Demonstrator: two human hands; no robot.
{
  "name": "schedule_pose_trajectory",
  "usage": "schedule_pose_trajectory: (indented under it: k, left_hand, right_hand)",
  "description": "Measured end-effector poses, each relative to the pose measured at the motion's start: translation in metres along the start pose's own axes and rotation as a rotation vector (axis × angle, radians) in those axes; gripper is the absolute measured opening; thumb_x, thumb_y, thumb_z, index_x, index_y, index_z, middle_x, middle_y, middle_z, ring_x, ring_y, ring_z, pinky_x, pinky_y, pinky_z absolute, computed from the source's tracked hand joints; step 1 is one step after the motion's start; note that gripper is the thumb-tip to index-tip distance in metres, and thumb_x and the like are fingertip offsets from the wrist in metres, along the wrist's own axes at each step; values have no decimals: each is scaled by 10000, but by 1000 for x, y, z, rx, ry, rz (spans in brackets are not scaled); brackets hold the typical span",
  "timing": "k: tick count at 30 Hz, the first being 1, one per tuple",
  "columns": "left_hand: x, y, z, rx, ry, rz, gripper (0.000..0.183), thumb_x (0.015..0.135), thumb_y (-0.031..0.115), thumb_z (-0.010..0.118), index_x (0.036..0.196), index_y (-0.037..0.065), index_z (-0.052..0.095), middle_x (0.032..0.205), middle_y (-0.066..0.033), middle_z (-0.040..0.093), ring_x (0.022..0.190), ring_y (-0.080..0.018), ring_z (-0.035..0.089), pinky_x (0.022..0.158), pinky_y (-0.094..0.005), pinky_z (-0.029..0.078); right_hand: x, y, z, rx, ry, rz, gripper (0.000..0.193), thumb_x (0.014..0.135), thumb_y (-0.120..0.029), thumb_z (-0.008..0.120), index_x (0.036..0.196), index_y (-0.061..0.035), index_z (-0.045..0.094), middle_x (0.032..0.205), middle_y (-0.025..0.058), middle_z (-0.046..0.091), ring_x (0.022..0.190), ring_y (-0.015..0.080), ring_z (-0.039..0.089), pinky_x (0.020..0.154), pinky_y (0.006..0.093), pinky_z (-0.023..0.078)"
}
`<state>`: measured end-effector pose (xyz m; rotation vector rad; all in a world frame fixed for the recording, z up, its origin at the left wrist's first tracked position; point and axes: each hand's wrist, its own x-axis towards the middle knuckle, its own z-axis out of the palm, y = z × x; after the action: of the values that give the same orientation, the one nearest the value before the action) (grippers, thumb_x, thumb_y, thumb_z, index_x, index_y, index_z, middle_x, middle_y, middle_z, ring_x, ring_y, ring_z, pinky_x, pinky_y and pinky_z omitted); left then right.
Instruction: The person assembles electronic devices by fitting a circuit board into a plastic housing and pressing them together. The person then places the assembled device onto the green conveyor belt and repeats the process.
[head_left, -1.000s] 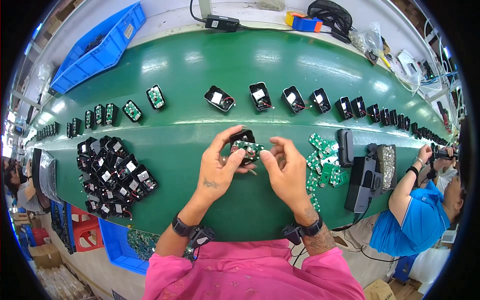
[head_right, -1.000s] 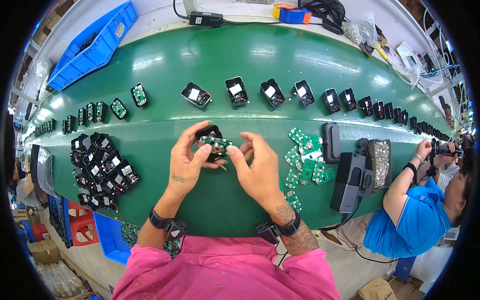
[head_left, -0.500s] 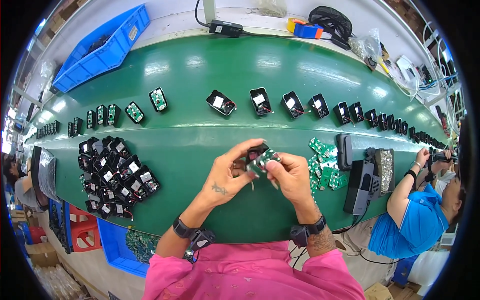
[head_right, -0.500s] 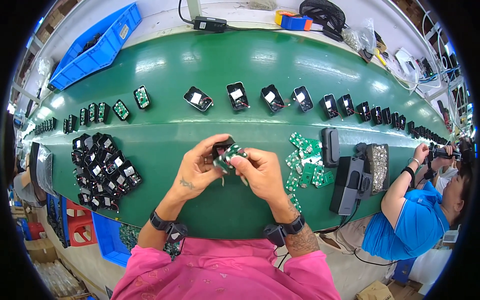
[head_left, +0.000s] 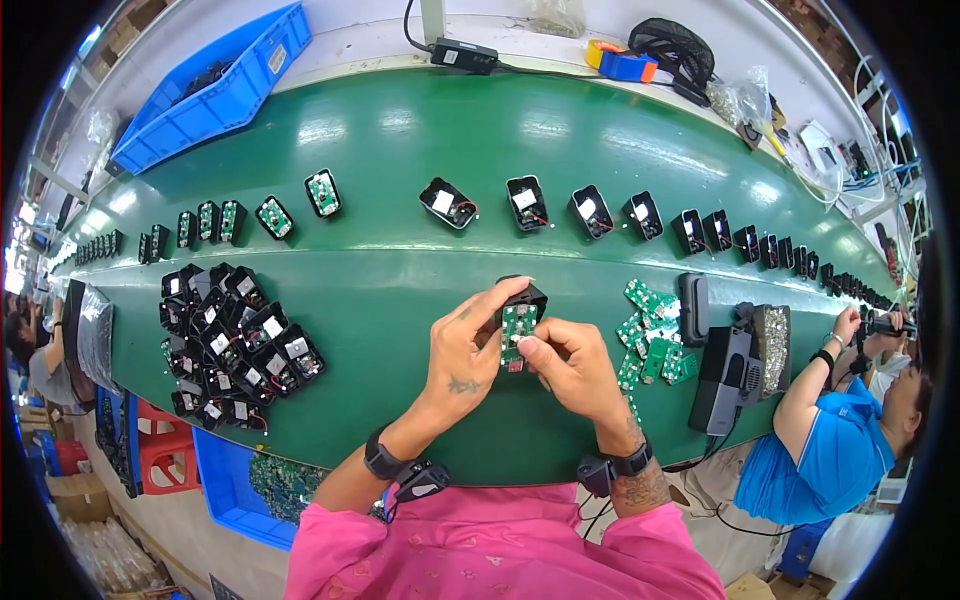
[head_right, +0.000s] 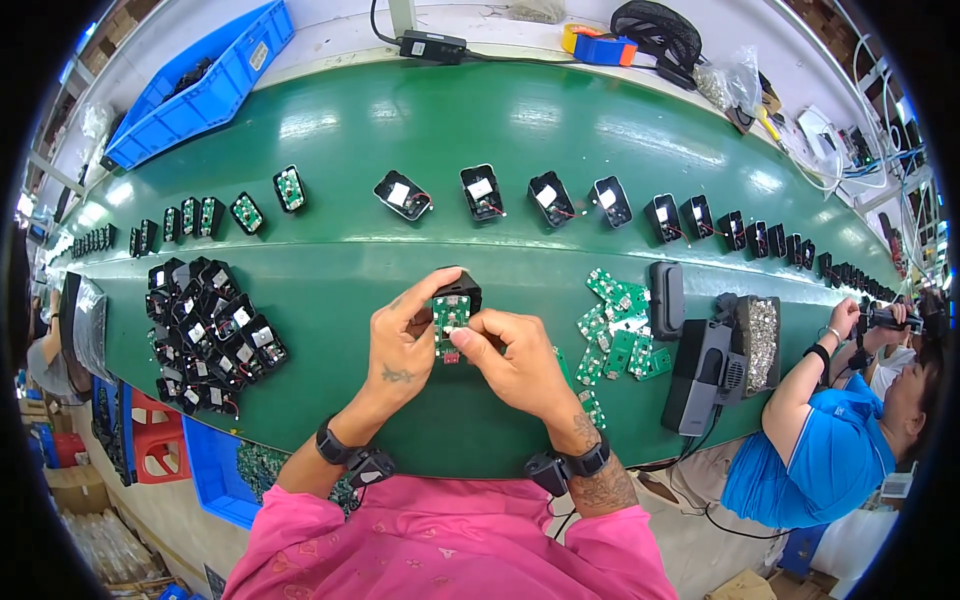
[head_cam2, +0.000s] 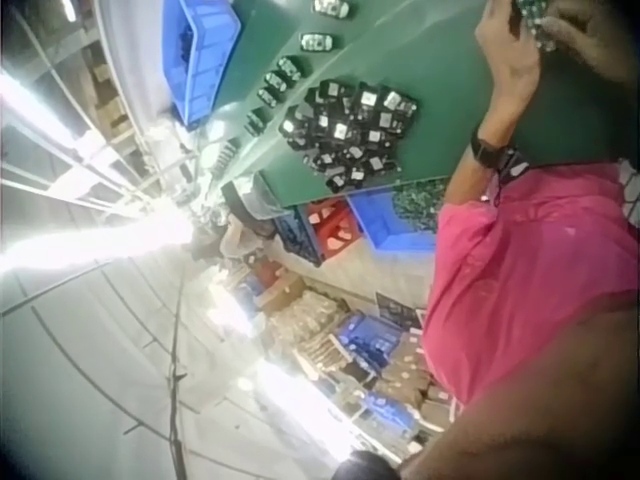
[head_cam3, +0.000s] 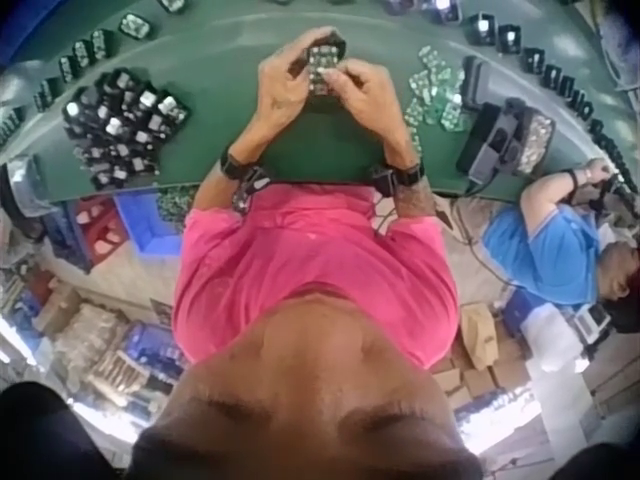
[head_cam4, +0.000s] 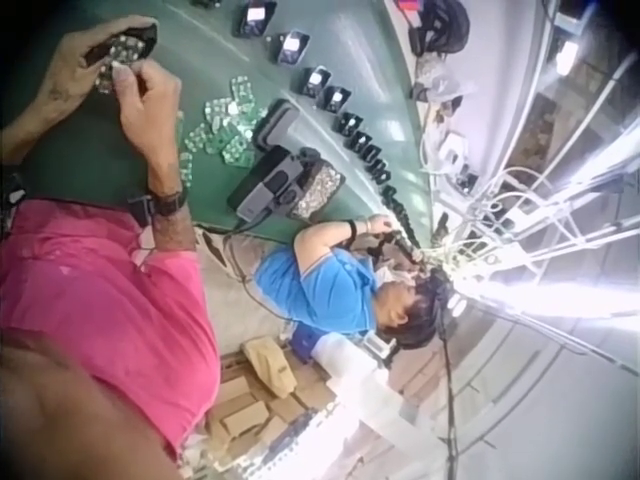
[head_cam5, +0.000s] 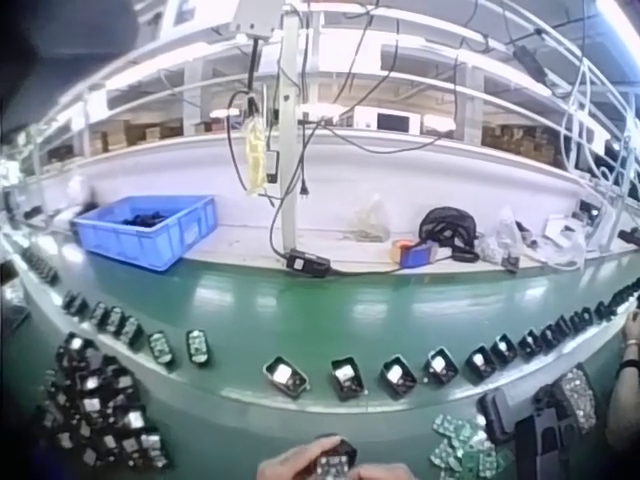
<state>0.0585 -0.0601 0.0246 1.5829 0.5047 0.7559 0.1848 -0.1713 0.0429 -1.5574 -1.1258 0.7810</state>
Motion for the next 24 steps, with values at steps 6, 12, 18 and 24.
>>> schedule_pose_trajectory:
  k: [6, 12, 18, 24]
  left_hand:
    - [-1, 4, 2, 129, 59, 87, 469, 898, -107, 497, 1344, 14, 574, 1156, -113, 674, 973, -128, 644, 858, -283, 522]
    - [5, 5, -8, -102, -178, -25, 566, 887, -116, 472, 1436, 20, 465, 1213, -129, 645, 977, -165, 659, 891, -293, 522]
    - [1, 7, -8, -213, -106, -224, 389, 933, 36, 637, 1306, 14, 530, 1232, -145, 598, 980, -201, 666, 774, -302, 596]
    - [-3, 0, -9, -176, -21, -56, 308, 941, 68, 654, 1233, 32, 561, 1215, -150, 617, 992, -193, 667, 753, -291, 601]
  right_hand:
    - [-1, -3, 7, 22, 135, 56, 301, 972, -186, 638, 737, -1, 606, 548, 6, 555, 479, 63, 490, 452, 249, 372]
    - [1, 0, 9, -174, 322, -46, 255, 947, -184, 669, 778, 6, 645, 551, 84, 529, 470, 111, 454, 445, 319, 347]
    - [0, 10, 15, -460, 372, -210, 364, 905, -192, 712, 636, -35, 524, 527, 100, 531, 442, 293, 513, 434, 372, 370]
    - [4, 2, 14, -201, 243, -15, 225, 886, -100, 712, 1052, 32, 638, 777, 105, 673, 632, 160, 644, 589, 306, 516]
